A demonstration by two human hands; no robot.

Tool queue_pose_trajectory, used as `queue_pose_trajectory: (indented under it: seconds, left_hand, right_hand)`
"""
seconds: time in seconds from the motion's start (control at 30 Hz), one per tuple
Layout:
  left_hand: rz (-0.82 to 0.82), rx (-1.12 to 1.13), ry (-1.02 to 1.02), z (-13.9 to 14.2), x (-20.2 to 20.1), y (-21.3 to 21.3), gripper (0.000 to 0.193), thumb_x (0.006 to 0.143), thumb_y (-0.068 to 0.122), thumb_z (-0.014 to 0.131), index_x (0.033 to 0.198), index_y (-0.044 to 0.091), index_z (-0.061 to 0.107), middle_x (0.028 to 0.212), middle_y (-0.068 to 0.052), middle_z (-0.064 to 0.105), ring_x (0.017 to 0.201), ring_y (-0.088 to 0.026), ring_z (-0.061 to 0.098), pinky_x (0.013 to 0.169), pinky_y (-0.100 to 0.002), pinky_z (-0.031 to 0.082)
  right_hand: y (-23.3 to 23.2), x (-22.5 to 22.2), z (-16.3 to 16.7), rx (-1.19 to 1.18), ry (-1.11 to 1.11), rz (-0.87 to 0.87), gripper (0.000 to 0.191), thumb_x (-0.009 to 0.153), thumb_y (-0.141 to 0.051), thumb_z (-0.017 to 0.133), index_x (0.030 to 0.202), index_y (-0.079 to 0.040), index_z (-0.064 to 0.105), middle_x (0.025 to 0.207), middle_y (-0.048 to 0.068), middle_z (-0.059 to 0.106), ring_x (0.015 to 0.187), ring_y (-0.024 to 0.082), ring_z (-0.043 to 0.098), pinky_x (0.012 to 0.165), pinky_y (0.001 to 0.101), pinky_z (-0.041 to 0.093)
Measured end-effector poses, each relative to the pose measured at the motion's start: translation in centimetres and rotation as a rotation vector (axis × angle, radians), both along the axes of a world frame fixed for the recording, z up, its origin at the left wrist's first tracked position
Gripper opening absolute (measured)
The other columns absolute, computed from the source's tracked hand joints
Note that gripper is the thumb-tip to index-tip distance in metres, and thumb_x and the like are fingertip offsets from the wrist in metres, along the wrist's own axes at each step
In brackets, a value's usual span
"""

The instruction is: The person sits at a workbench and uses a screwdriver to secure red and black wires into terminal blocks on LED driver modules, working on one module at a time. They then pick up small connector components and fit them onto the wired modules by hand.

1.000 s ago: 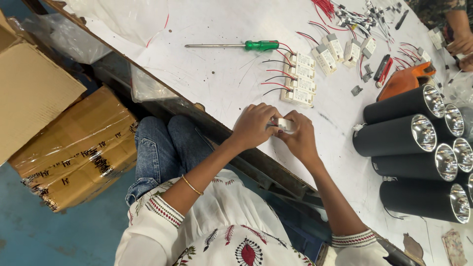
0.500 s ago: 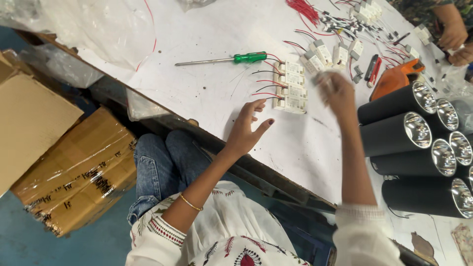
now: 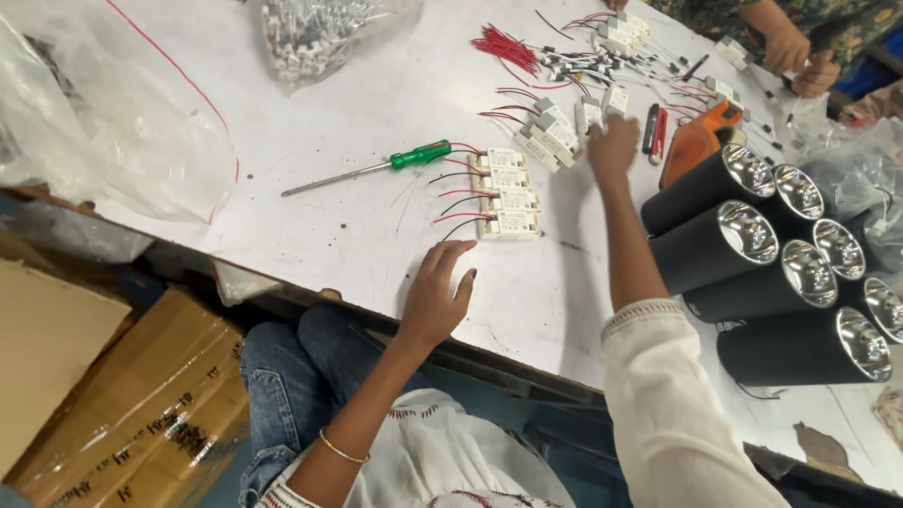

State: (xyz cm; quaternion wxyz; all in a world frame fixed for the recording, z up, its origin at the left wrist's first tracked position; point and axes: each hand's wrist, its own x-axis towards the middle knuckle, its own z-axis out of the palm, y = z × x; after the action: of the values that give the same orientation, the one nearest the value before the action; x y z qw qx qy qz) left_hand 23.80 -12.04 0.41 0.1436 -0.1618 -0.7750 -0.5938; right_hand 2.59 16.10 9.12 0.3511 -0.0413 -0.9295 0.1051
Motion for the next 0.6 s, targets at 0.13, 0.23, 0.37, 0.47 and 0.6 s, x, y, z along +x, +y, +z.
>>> queue_pose_trajectory:
  seconds: [0.13, 0.23, 0.37, 0.47, 0.6]
  left_hand:
    - [-0.078, -0.079, 0.09, 0.3, -1.6, 1.1, 0.049, 0.093, 0.009, 0.067, 0.141, 0.007, 0.056, 0.14, -0.014, 0.058, 0.129, -0.035, 0.057, 0.108, -0.043, 0.047]
    - [-0.082, -0.252, 0.223, 0.5, -4.7, 4.0, 0.061, 0.088, 0.017, 0.069, 0.144, 0.004, 0.05, 0.149, -0.017, 0.051, 0.138, -0.036, 0.047, 0.114, -0.048, 0.037]
    - [-0.056, -0.635, 0.312, 0.1, -6.6, 6.0, 0.073, 0.086, 0.031, 0.069, 0.146, -0.002, 0.042, 0.154, -0.019, 0.044, 0.145, -0.035, 0.037, 0.117, -0.052, 0.026]
    - [-0.049, -0.709, 0.304, -0.7, -5.4, 5.7, 0.068, 0.09, 0.027, 0.066, 0.148, -0.002, 0.043, 0.155, -0.019, 0.044, 0.145, -0.033, 0.038, 0.119, -0.051, 0.028]
    - [-0.026, -0.577, 0.349, -1.7, -1.9, 4.2, 0.052, 0.097, 0.008, 0.059, 0.148, 0.005, 0.052, 0.157, -0.012, 0.049, 0.147, -0.027, 0.047, 0.122, -0.044, 0.036]
  right_hand:
    - [4.3, 2.9, 0.5, -0.321, -0.797, -0.286, 0.078, 0.079, -0.032, 0.089, 0.144, -0.008, 0.053, 0.139, 0.03, 0.051, 0.088, 0.035, 0.072, 0.076, 0.0406, 0.06]
    - [6.4, 4.9, -0.8, -0.128, -0.502, 0.121, 0.045, 0.075, -0.026, 0.09, 0.11, -0.001, 0.078, 0.103, 0.02, 0.074, 0.083, 0.028, 0.073, 0.073, 0.0379, 0.058]
    - [7.0, 6.5, -2.1, -0.211, -0.415, 0.113, 0.041, 0.083, -0.023, 0.087, 0.114, 0.0, 0.077, 0.092, 0.017, 0.075, 0.08, 0.024, 0.073, 0.072, 0.0362, 0.057]
    - [6.7, 7.1, -2.3, -0.301, -0.374, 0.191, 0.036, 0.091, -0.02, 0.084, 0.118, 0.003, 0.073, 0.092, 0.014, 0.075, 0.08, 0.021, 0.072, 0.068, 0.0348, 0.056]
    - [3.9, 9.7, -2.3, -0.595, -0.459, 0.371, 0.026, 0.097, -0.014, 0.074, 0.116, 0.003, 0.068, 0.097, 0.007, 0.077, 0.084, 0.013, 0.073, 0.064, 0.029, 0.056]
